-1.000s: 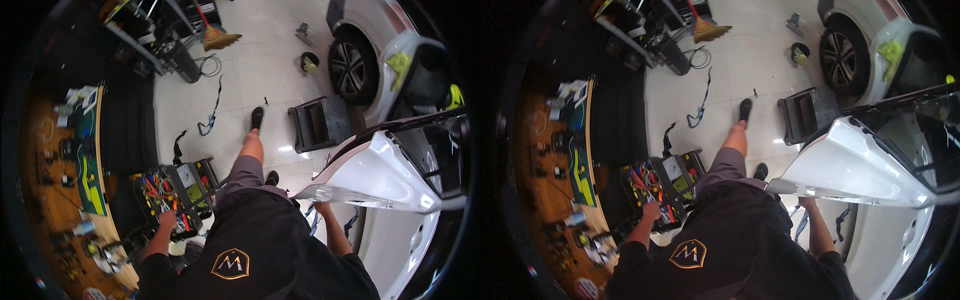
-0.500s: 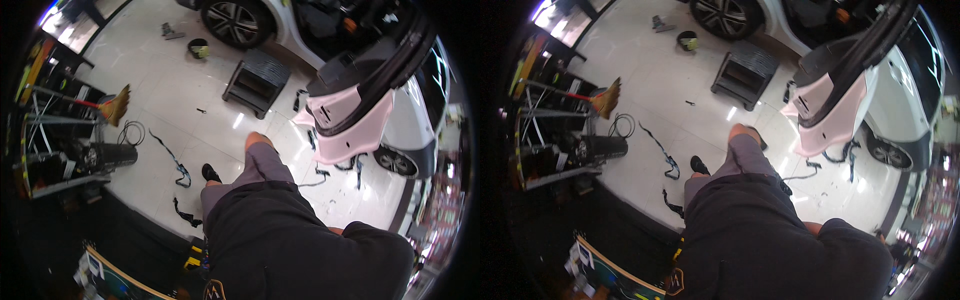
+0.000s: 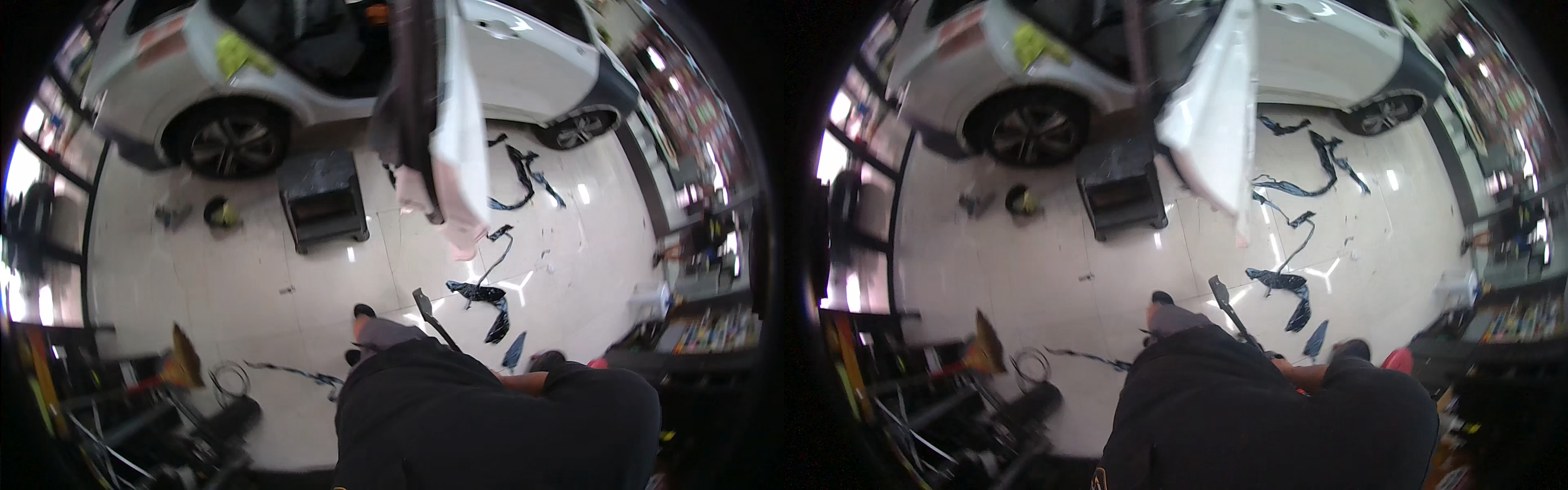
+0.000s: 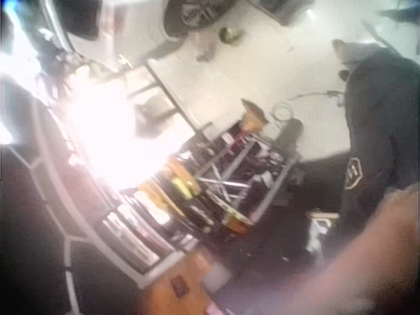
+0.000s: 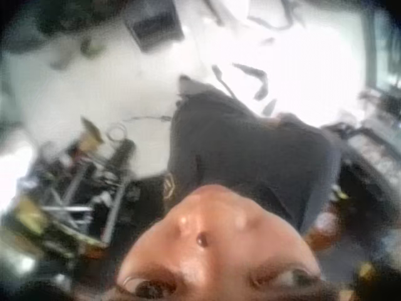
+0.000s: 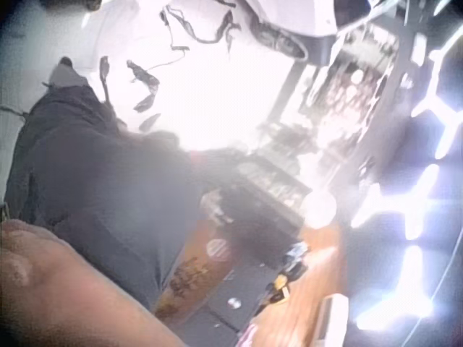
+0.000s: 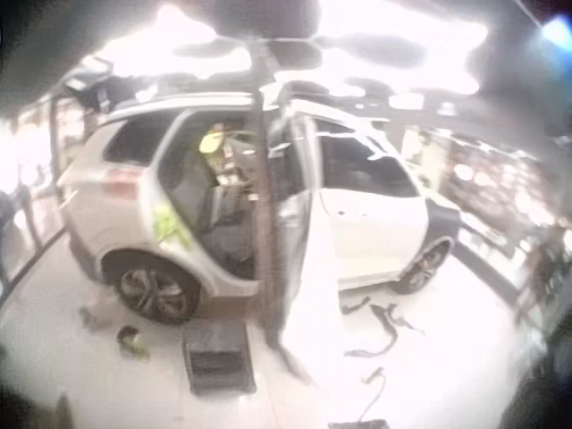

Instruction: The person removes several trim pieces and seals from a white car, including the door frame weatherstrip, A-pillar trim, and front bumper molding. They work by hand, detaching clips and pulling off flexible trim components, then place the removed parts on the floor.

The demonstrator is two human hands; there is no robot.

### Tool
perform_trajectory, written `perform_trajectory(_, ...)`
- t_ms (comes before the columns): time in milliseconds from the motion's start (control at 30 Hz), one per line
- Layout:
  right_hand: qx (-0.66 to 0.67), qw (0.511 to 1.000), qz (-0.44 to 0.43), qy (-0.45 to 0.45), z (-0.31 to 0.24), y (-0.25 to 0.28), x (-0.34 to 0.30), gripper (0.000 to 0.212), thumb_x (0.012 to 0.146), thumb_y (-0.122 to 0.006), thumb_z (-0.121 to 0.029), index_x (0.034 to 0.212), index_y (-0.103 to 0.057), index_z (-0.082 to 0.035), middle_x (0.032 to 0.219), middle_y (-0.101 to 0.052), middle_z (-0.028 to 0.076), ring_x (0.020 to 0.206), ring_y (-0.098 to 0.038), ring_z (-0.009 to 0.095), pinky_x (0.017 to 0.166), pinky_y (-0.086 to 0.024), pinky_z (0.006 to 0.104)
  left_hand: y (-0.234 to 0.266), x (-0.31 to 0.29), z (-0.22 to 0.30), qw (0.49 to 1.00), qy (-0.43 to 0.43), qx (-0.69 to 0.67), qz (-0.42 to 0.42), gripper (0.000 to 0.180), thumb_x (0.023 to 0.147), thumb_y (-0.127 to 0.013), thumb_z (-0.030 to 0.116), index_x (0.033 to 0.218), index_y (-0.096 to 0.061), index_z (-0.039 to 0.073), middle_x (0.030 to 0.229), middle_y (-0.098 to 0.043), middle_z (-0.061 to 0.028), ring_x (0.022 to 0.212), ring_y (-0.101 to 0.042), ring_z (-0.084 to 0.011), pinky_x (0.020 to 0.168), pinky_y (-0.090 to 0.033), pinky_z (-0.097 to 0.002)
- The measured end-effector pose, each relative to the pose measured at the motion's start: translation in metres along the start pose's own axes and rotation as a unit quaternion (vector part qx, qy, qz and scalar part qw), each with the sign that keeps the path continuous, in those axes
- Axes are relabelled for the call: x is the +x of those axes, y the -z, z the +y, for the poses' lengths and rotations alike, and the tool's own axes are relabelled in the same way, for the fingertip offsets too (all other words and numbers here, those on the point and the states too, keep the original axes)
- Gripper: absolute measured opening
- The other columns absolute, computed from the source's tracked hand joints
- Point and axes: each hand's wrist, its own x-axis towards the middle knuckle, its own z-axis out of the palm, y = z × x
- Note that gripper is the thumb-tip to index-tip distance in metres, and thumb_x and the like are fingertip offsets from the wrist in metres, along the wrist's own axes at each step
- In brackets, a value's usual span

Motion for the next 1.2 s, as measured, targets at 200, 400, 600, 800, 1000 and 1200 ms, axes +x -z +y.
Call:
perform_trajectory(200,0.086,0.983,0.136,-0.092,-0.019,-0.044,-0.028,0.042,0.08,-0.063,-0.033,0.109,-0.072,-0.004,0.115,-0.07,0.017,0.105,-0.069,0.032,0.09,-0.055,0.0435,0.052,0.078,0.107,0.985,-0.062,0.132,-0.089,0.02,0.092,-0.056,0.017,0.106,-0.065,0.006,0.097,-0.067,-0.011,0.081,-0.066,-0.0224,0.061,-0.055,-0.036)
perform_trajectory(400,0.058,0.945,0.281,-0.156,-0.025,-0.127,-0.034,0.051,0.078,-0.066,-0.034,0.112,-0.065,0.003,0.12,-0.061,0.022,0.123,-0.047,0.039,0.108,-0.035,0.05,0.11,0.141,0.177,0.956,-0.096,0.227,-0.16,0.02,0.094,-0.055,0.017,0.108,-0.063,0.006,0.096,-0.066,-0.0103,0.079,-0.065,-0.0203,0.059,-0.054,-0.0342)
perform_trajectory(600,0.274,0.818,0.44,-0.249,-0.066,-0.164,-0.087,0.056,0.077,-0.069,-0.016,0.13,-0.05,-0.008,0.117,-0.059,0.019,0.117,-0.055,0.036,0.096,-0.043,0.058,0.171,0.238,0.281,0.919,-0.15,0.29,-0.219,0.02,0.097,-0.053,0.017,0.11,-0.062,0.006,0.096,-0.065,-0.0097,0.077,-0.064,-0.0183,0.057,-0.054,-0.0324)
perform_trajectory(800,0.246,0.767,0.522,-0.281,-0.098,-0.185,-0.093,0.046,0.077,-0.068,-0.012,0.122,-0.058,-0.008,0.123,-0.056,0.016,0.12,-0.052,0.035,0.102,-0.036,0.0636,0.162,0.266,0.405,0.86,-0.337,0.292,-0.247,0.028,0.098,-0.055,0.021,0.121,-0.058,0.004,0.095,-0.066,-0.0103,0.077,-0.066,-0.0186,0.054,-0.053,-0.0313)
perform_trajectory(1000,0.194,0.739,0.56,-0.32,-0.119,-0.196,-0.081,0.045,0.084,-0.063,-0.016,0.127,-0.055,-0.008,0.123,-0.054,0.018,0.125,-0.047,0.035,0.106,-0.031,0.0649,0.211,0.29,0.39,0.775,-0.372,0.448,-0.246,0.03,0.096,-0.06,0.021,0.118,-0.061,0.002,0.089,-0.069,-0.0113,0.074,-0.068,-0.0175,0.054,-0.053,-0.0304)
perform_trajectory(1200,0.206,0.752,0.543,-0.314,-0.112,-0.205,-0.09,0.047,0.083,-0.066,-0.021,0.128,-0.056,-0.009,0.125,-0.053,0.018,0.127,-0.046,0.036,0.106,-0.031,0.0665,0.23,0.267,0.329,0.656,-0.39,0.582,-0.279,0.032,0.092,-0.064,0.025,0.113,-0.067,0.001,0.091,-0.072,-0.0157,0.076,-0.07,-0.023,0.068,-0.055,-0.0359)
